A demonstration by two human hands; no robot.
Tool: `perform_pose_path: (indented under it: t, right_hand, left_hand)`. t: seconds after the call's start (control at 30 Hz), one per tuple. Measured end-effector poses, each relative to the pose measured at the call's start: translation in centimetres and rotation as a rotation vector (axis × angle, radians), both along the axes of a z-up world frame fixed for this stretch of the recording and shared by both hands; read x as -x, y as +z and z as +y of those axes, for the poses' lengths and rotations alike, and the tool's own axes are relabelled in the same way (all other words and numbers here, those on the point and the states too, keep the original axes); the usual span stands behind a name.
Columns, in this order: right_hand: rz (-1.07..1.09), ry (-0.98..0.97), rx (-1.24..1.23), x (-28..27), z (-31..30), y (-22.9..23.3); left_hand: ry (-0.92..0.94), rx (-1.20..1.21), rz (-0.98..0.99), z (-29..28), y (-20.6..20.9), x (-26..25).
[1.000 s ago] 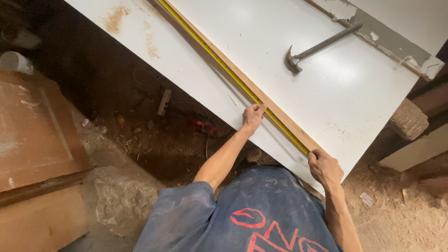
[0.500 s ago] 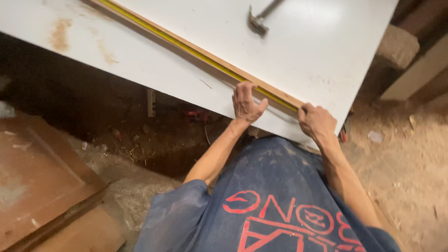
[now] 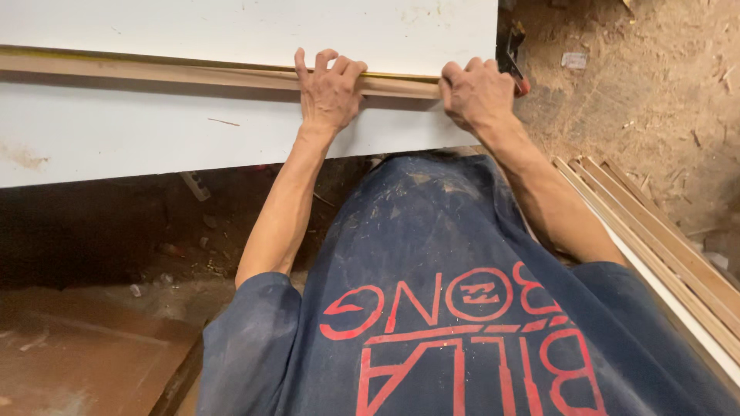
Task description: The person measures and marks wooden planks with a tape measure, pencil, and square, then cuts them with a circular saw. The person stacks the cut pieces on a nearby surface.
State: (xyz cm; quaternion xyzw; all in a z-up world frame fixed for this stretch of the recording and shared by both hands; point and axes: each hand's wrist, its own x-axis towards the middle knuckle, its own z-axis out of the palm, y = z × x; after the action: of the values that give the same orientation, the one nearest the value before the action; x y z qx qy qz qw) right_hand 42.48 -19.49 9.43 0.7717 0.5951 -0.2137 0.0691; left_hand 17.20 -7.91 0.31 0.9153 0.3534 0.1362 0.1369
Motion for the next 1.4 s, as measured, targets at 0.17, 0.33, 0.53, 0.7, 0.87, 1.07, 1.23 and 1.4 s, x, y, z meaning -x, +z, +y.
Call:
perform_pose_path:
  t: [0.17,0.33,0.53,0.7,0.87,1.07,1.23,1.4]
  right_hand:
    - [-0.065,0.041,-0.119,-3.4,-2.4,-0.7]
    - [-0.061,0.036,-0.065,-3.6,-2.3,-1.7]
    - [-0.003,0.004,0.014,-3.9,-1.6,-1.3]
    - [-0.009,0.008,0.042,-3.9,-1.4,-1.2]
    - [0.003,0.016,0.032,-4.1,-1.2,-0.9]
    - [0.012,0.015,0.118,-4.4,-0.3,-0.1]
    - [0.053,0.005,0.311,-5.5,1.5,-0.1]
    - [0.073,0.024,0.326,-6.2,2.1,-0.4]
  left_hand:
    - [0.006,0.05,0.042,0.5,1.2,-0.5]
    - [0.0,0.105,0.091,1.1,2.2,-0.7]
    - [0.004,0.168,0.106,1.7,2.9,-1.2]
    - [0.013,0.213,0.111,1.7,2.8,-1.1]
    - [0.009,0.183,0.102,1.9,2.6,-1.2]
    - [0.018,0.23,0.105,1.9,2.9,-1.3]
    - [0.005,0.246,0.131,2.1,3.0,-1.3]
    - [-0.004,0.242,0.133,2.1,2.8,-1.2]
